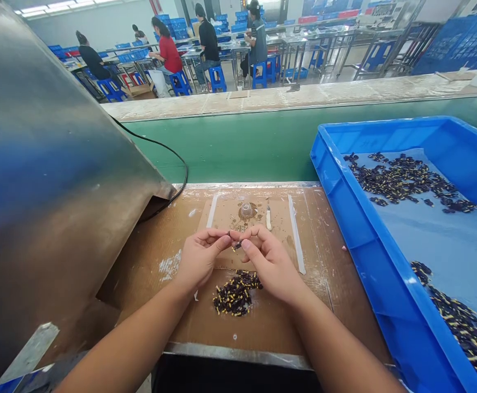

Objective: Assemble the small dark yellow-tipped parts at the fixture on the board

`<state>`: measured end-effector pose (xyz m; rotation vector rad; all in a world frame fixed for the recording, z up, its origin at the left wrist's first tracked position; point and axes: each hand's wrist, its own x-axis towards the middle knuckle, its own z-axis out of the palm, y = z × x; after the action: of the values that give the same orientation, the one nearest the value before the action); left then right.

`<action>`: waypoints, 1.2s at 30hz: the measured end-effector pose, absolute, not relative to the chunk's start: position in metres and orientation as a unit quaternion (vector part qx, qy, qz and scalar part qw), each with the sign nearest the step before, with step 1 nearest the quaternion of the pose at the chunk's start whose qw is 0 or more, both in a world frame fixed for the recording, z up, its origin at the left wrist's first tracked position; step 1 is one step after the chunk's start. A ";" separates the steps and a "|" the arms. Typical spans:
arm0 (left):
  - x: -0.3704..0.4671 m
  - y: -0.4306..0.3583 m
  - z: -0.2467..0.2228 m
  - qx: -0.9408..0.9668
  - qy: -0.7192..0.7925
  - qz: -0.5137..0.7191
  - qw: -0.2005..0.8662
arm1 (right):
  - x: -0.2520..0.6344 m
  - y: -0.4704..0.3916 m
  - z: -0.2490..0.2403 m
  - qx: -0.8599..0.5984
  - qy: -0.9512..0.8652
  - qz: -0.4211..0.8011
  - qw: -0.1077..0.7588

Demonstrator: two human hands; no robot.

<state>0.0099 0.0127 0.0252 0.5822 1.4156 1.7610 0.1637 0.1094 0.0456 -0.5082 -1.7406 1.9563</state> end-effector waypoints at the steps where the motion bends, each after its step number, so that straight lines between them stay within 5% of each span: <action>1: 0.009 0.013 0.025 0.214 0.536 0.704 0.414 | 0.163 0.109 0.046 -0.188 -0.632 0.713 0.239; 10: 0.011 0.010 0.032 0.089 0.407 0.745 0.522 | 0.163 0.113 0.037 -0.264 -0.619 0.656 0.341; 36: 0.016 0.006 0.033 0.163 0.378 0.761 0.501 | 0.162 0.096 0.035 -0.180 -0.742 0.495 0.415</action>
<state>0.0157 0.0058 0.0334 0.3942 0.9148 1.8400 0.1619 0.0959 0.0348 -0.4530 -1.8643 1.2426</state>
